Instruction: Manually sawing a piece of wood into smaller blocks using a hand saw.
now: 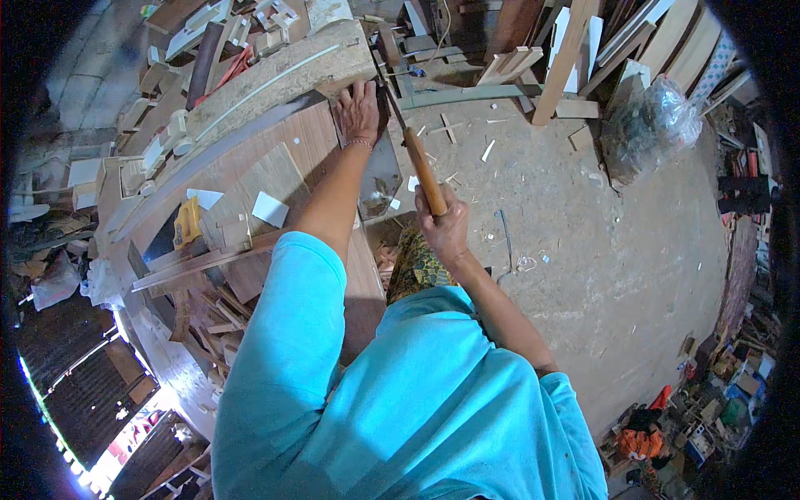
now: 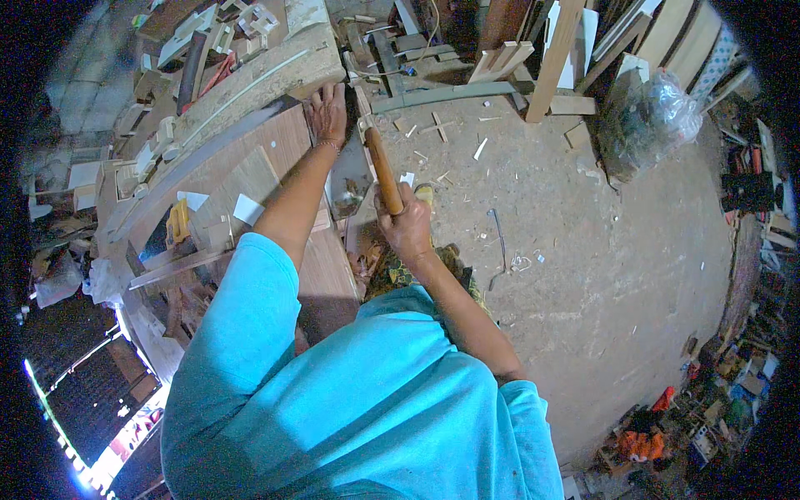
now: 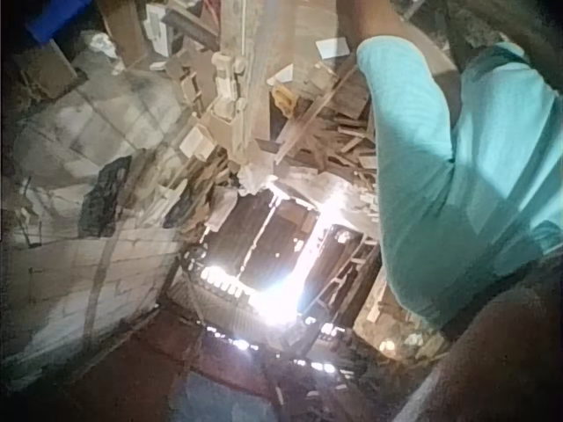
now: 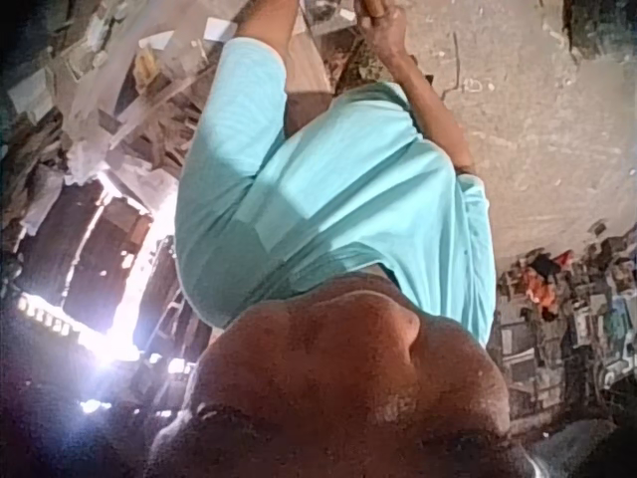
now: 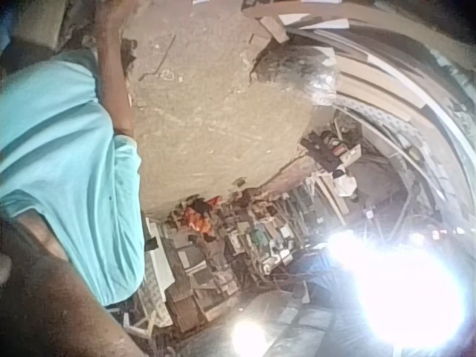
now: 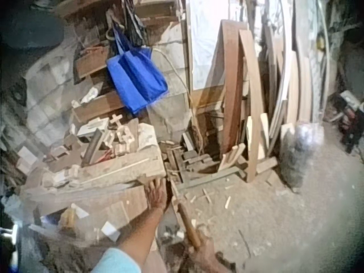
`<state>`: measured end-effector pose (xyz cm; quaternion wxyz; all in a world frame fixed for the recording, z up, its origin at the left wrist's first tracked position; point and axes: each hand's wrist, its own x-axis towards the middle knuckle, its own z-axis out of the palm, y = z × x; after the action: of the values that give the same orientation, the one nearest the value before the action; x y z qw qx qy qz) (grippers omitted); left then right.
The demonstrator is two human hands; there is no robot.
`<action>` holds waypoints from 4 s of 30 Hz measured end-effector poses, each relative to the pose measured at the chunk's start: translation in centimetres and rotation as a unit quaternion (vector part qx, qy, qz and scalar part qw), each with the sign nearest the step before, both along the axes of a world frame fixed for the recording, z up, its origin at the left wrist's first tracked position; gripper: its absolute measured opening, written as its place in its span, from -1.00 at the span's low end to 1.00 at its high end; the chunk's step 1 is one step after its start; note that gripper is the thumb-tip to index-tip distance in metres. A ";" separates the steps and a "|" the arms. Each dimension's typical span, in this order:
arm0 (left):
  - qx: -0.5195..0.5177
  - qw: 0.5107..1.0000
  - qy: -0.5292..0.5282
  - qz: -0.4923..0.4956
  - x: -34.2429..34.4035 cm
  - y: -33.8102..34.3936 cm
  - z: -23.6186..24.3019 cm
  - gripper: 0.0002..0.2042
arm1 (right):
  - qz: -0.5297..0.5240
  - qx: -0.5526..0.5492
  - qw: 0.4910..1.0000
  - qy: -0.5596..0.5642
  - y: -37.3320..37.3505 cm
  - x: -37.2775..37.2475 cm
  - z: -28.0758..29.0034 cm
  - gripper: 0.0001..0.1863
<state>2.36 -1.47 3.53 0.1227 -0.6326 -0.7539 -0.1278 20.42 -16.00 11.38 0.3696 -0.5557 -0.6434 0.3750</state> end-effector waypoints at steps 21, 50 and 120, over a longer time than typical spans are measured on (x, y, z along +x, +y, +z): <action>0.019 0.995 0.101 -0.001 -1.3 0.6 -2.8 -0.79 | 0.026 0.087 0.994 -0.058 -0.3 -0.5 0.1 -0.81; -0.002 0.998 -0.044 -0.039 0.0 0.4 -1.1 -0.73 | 0.066 -0.166 0.975 0.133 10.4 -0.5 13.3 -0.71; -0.010 0.987 -0.151 -0.045 0.7 -0.3 0.8 -0.77 | 0.000 -0.029 0.999 -0.043 3.9 -2.3 2.7 -0.74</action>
<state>3.02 -1.74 4.36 -0.0051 -0.6404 -0.7360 -0.2195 18.14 -12.08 14.08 0.3251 -0.5823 -0.6474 0.3689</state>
